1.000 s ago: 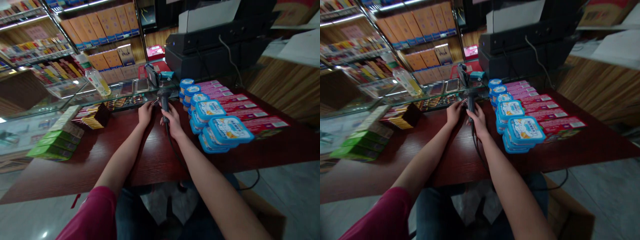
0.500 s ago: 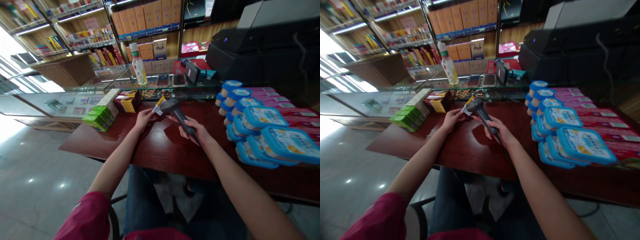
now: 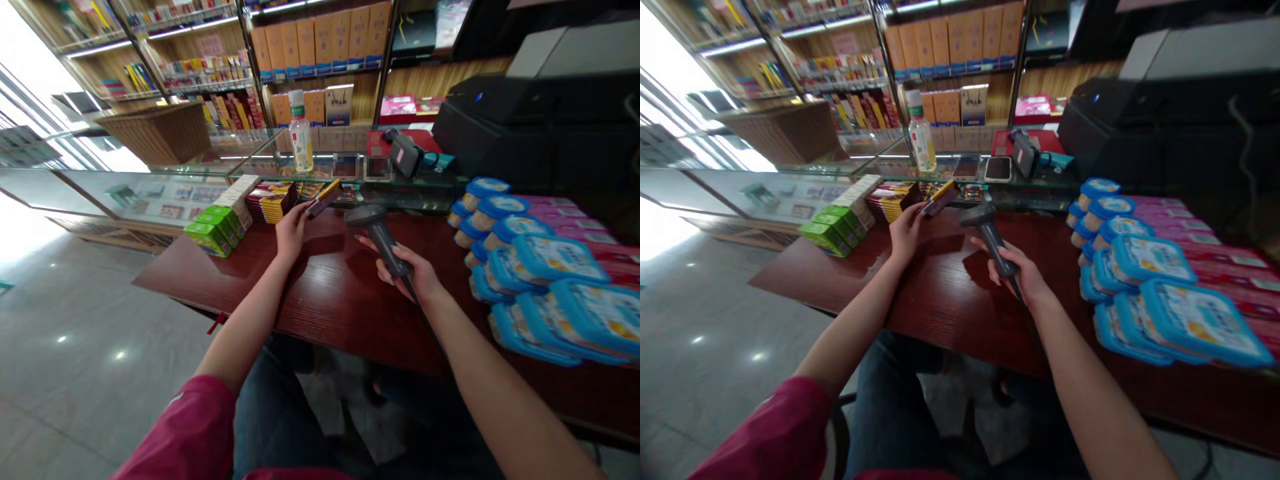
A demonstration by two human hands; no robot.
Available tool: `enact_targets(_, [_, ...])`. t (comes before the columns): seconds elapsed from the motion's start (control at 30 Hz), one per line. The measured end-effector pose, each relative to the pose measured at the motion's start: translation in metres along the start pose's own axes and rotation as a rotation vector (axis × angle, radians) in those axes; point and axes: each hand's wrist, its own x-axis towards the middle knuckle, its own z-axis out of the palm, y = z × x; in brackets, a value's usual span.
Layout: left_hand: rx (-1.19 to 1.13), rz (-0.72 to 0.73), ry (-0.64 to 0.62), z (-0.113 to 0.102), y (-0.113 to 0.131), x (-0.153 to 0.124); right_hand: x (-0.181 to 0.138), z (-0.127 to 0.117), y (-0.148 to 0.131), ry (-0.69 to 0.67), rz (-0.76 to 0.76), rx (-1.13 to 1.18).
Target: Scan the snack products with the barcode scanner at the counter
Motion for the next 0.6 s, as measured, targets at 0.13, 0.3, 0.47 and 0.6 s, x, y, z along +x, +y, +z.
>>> enact_targets(0.13, [0.217,0.248,0.201,-0.045,-0.009,0.006,-0.001,-0.001,-0.001,0.037,0.01,0.009])
enact_targets(0.3, [0.358,0.225,0.198,-0.084,-0.033,0.009,-0.002,0.002,-0.003,0.064,0.027,-0.046])
enact_targets(0.47, [0.43,0.139,0.201,-0.09,-0.052,0.015,0.0,0.01,0.003,0.013,0.067,-0.048])
enact_targets(0.6, [0.503,0.033,0.224,-0.087,-0.061,0.02,0.018,0.031,0.019,-0.047,0.085,0.018])
